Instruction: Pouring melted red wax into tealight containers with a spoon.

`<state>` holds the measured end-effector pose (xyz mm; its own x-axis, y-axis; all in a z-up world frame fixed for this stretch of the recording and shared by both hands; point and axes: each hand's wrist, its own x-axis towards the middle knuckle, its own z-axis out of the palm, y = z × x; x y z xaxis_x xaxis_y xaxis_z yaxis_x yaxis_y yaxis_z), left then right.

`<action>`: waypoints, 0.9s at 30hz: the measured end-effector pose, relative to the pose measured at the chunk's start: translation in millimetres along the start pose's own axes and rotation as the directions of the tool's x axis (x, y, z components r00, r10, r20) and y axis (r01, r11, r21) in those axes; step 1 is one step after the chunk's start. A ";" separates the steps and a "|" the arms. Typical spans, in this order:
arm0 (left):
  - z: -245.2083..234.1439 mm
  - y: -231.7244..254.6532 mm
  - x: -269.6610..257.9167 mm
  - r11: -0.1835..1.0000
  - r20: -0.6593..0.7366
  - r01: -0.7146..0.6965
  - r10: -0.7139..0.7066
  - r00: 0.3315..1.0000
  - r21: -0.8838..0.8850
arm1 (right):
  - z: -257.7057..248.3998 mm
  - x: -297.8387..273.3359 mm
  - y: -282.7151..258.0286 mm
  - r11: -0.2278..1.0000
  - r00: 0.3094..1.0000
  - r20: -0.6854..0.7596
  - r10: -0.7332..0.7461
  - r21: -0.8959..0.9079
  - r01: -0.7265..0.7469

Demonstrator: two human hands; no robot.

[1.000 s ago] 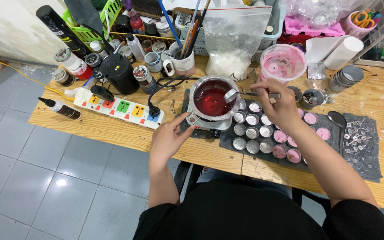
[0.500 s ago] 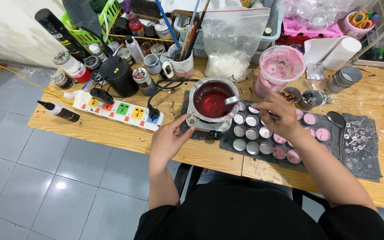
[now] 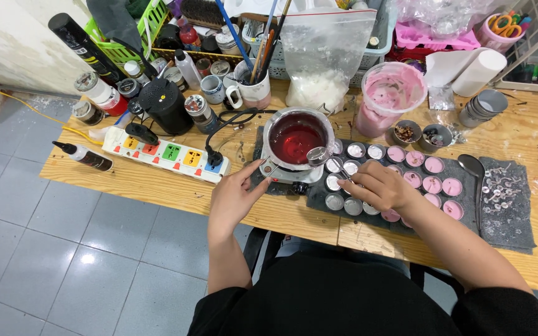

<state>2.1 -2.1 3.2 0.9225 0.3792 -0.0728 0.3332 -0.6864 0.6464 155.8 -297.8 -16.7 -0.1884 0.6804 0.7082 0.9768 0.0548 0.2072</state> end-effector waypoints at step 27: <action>-0.9 3.3 -2.9 0.999 -0.036 0.000 -0.001 0.999 -0.047 | -33.8 77.2 51.2 0.342 0.448 0.328 0.832 0.332 -0.879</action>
<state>0.3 -4.9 6.3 0.9144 0.4022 -0.0466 0.3234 -0.6565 0.6815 187.8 -267.2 71.3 0.7615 0.5902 0.2680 0.5340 -0.3368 -0.7755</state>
